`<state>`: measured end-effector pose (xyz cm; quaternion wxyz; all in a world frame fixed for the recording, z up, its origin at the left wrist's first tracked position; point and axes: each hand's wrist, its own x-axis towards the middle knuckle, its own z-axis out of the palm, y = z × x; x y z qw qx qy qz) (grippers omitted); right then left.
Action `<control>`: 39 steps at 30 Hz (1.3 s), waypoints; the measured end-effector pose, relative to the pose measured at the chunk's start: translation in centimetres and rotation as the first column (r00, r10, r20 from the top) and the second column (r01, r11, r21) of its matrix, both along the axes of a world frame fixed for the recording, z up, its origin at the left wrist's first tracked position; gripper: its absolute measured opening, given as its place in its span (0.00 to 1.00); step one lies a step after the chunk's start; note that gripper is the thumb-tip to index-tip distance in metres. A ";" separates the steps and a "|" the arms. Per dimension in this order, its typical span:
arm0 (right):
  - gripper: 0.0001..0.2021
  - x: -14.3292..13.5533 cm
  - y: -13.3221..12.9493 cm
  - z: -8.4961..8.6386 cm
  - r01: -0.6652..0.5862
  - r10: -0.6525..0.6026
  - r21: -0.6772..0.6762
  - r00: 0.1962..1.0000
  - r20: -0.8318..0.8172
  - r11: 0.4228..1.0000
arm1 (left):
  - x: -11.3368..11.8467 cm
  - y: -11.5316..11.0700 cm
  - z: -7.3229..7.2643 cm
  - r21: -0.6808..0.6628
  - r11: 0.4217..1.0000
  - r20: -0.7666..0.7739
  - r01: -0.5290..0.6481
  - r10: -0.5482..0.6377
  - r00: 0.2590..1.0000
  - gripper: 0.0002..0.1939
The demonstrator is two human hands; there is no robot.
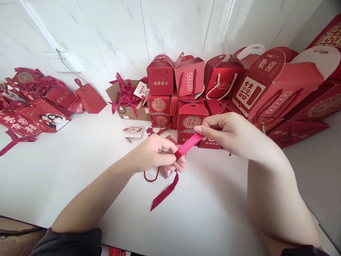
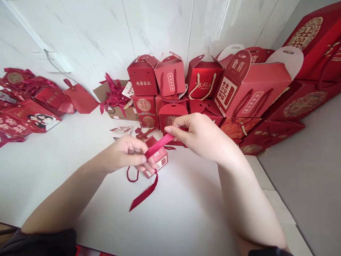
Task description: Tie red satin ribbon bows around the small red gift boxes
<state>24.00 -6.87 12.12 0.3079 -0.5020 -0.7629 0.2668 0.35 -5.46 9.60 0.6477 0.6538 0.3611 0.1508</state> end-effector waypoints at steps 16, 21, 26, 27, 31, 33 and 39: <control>0.22 1.6 -1.0 1.1 -0.076 0.073 -0.013 0.984 -0.161 0.997 | 0.0 0.0 0.6 0.092 0.947 -0.057 0.309 -0.304 0.951 0.19; 0.23 0.3 -1.5 1.0 -0.177 0.166 -0.038 0.964 -0.208 0.983 | 0.2 -0.1 -0.1 0.129 0.987 0.044 0.100 -0.107 0.993 0.11; 0.20 0.7 -1.7 1.2 -0.096 0.092 -0.004 0.965 -0.247 0.995 | 0.2 -0.2 -0.4 0.232 0.969 -0.016 0.089 -0.088 0.996 0.14; 0.20 0.9 -1.7 1.2 -0.070 0.070 0.009 0.965 -0.252 0.998 | 0.2 -0.2 -0.5 0.229 0.970 -0.008 0.085 -0.085 0.996 0.13; 0.19 1.2 -1.7 1.3 -0.037 0.041 0.019 0.973 -0.229 0.999 | 0.2 0.0 -0.6 0.112 0.994 0.083 0.012 -0.021 0.996 0.11; 0.19 1.1 -1.6 1.2 -0.052 0.054 0.014 0.976 -0.210 0.999 | 0.2 0.0 -0.5 0.033 0.999 0.129 0.013 -0.017 0.992 0.08; 0.21 1.3 -1.4 1.2 -0.087 0.083 -0.015 0.981 -0.177 0.996 | 0.3 -0.5 0.7 -0.023 0.997 0.082 0.079 -0.077 0.994 0.16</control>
